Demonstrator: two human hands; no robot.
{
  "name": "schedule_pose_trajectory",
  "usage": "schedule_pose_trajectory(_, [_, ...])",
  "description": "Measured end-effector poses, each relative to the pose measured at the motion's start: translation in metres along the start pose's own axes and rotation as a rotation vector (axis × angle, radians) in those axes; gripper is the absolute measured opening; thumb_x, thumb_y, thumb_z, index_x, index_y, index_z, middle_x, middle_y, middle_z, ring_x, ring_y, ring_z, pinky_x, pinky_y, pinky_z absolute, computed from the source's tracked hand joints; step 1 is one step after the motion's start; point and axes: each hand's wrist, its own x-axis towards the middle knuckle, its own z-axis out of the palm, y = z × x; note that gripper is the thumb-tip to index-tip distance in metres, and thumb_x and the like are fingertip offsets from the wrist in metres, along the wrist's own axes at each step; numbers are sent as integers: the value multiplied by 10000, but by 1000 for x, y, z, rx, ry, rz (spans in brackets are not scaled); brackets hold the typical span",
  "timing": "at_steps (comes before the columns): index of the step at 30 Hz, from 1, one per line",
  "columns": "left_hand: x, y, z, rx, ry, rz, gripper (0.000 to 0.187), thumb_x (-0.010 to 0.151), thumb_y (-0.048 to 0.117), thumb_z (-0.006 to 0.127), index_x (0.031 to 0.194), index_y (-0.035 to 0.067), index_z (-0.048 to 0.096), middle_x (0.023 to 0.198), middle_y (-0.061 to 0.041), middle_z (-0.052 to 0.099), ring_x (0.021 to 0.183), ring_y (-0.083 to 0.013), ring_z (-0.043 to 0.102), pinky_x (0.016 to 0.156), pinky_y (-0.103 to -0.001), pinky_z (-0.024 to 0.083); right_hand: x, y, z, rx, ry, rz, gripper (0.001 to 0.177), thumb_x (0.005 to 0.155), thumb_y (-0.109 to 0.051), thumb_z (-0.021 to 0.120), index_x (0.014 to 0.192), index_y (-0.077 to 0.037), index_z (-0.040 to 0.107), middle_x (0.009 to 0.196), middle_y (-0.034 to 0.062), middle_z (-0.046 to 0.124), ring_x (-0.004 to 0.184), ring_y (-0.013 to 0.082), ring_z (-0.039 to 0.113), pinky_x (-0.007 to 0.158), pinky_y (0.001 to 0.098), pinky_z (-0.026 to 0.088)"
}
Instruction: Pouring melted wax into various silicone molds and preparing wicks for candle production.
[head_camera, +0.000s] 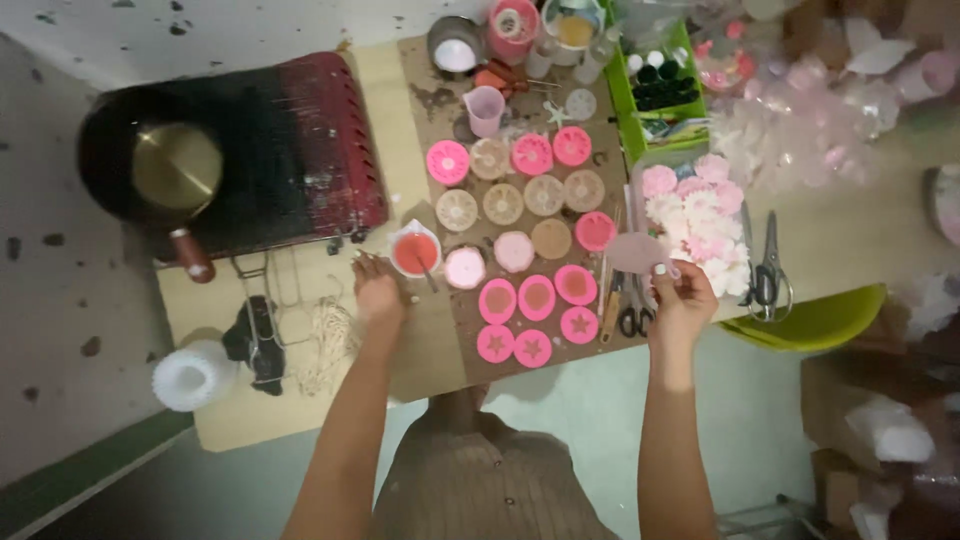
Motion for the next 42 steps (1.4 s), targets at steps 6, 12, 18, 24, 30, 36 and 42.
schedule_pose_trajectory(6, [-10, 0, 0, -283, 175, -87, 1129, 630, 320, 925, 1497, -129, 356, 1597, -338, 295, 1473, -468, 303, 1142, -512, 384, -2, -20, 96, -64, -188, -77, 238, 897, 83, 717, 1117, 0, 690, 952, 21, 699, 820, 92, 646, 739, 238, 534])
schedule_pose_trajectory(12, [3, 1, 4, -200, 75, -151, 1119, 607, 325, 928, 1497, -80, 384, 1596, -323, 299, 1477, -453, 320, 1153, -459, 403, 12, -27, 200, -86, -387, -68, 254, 873, 71, 740, 1102, -3, 662, 1008, 33, 686, 834, 107, 647, 696, 245, 543])
schedule_pose_trajectory(18, [1, -3, -11, -206, 111, -82, 1089, 659, 354, 908, 1488, -111, 377, 1570, -334, 318, 1458, -467, 325, 1162, -450, 404, 50, 6, 300, -129, -471, -332, 275, 905, 26, 820, 1129, 5, 663, 1052, 41, 659, 949, 110, 636, 824, 249, 549])
schedule_pose_trajectory(24, [4, -2, -28, -176, 35, -71, 1110, 633, 346, 906, 1470, -167, 389, 1579, -388, 324, 1456, -490, 303, 1153, -433, 282, 48, 59, 400, -321, -290, -281, 233, 837, -54, 823, 1012, -43, 668, 896, 65, 663, 764, 162, 645, 682, 308, 553])
schedule_pose_trajectory(30, [4, -8, -25, -118, -5, 61, 980, 689, 355, 874, 1395, -179, 454, 1502, -347, 419, 1455, -496, 317, 1251, -523, 183, 40, 123, 440, -532, -166, -268, 114, 873, -98, 755, 959, -60, 691, 829, 118, 701, 750, 270, 682, 712, 393, 524])
schedule_pose_trajectory(36, [8, -1, -51, -63, -110, 82, 995, 707, 417, 848, 1390, -182, 444, 1474, -333, 450, 1415, -490, 348, 1231, -546, 182, 36, 136, 429, -637, -75, -392, 170, 860, -67, 696, 1014, -17, 645, 981, 187, 659, 957, 397, 628, 839, 480, 483])
schedule_pose_trajectory(42, [6, -3, -36, 4, -32, 85, 999, 733, 428, 842, 1397, -199, 435, 1467, -349, 462, 1416, -486, 360, 1242, -562, 179, 31, 112, 428, -663, -98, -398, 261, 864, -113, 719, 1075, -3, 610, 1060, 204, 634, 1004, 413, 616, 873, 490, 492])
